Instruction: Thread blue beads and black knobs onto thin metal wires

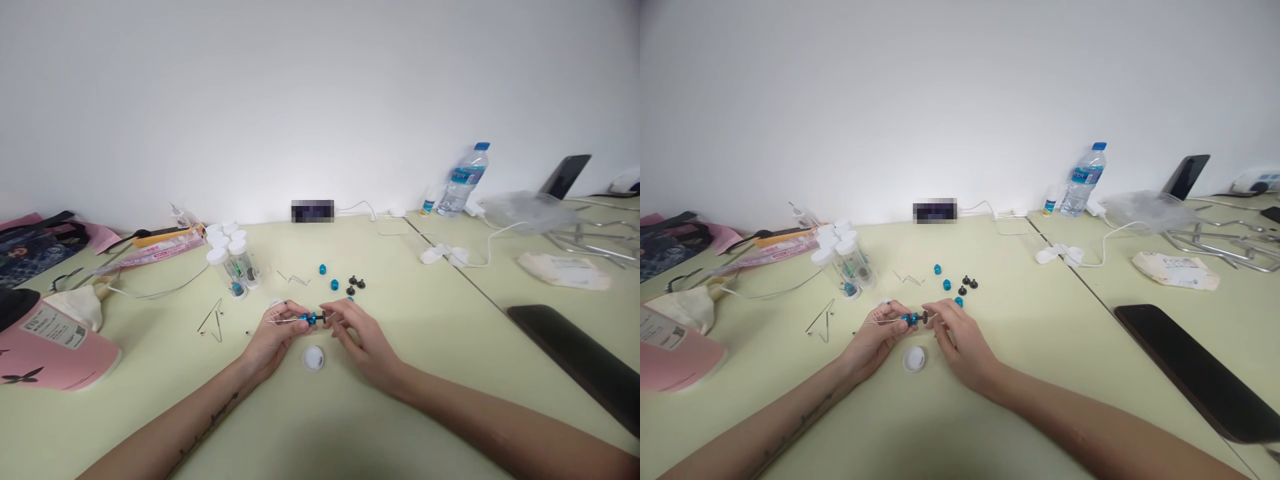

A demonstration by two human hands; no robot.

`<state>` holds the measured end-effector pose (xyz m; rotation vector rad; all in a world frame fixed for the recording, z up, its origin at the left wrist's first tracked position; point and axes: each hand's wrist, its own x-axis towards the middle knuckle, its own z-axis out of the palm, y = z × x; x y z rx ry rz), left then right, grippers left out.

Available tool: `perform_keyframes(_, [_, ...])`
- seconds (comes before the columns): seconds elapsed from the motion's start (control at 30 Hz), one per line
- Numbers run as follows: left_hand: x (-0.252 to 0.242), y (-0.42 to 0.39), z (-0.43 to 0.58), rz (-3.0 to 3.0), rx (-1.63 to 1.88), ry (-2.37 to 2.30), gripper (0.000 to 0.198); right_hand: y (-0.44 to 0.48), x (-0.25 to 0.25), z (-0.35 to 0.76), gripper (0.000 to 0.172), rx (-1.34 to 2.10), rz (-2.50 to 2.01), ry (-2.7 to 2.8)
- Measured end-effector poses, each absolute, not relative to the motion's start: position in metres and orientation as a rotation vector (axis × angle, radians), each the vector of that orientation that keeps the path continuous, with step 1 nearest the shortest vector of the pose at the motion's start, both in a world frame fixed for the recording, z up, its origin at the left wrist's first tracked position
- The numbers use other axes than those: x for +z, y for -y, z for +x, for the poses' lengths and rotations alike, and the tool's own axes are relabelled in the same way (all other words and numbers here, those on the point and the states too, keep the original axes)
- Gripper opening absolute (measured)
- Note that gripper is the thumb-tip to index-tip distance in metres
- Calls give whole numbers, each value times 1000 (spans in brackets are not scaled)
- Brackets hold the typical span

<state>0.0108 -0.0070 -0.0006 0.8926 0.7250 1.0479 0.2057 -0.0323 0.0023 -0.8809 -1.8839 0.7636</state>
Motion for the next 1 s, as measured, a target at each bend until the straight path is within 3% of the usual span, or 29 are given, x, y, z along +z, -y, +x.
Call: perform_keyframes(1.0, [-1,8,9,858,1032,-717,15,32,3,205,33,768,-918,1909])
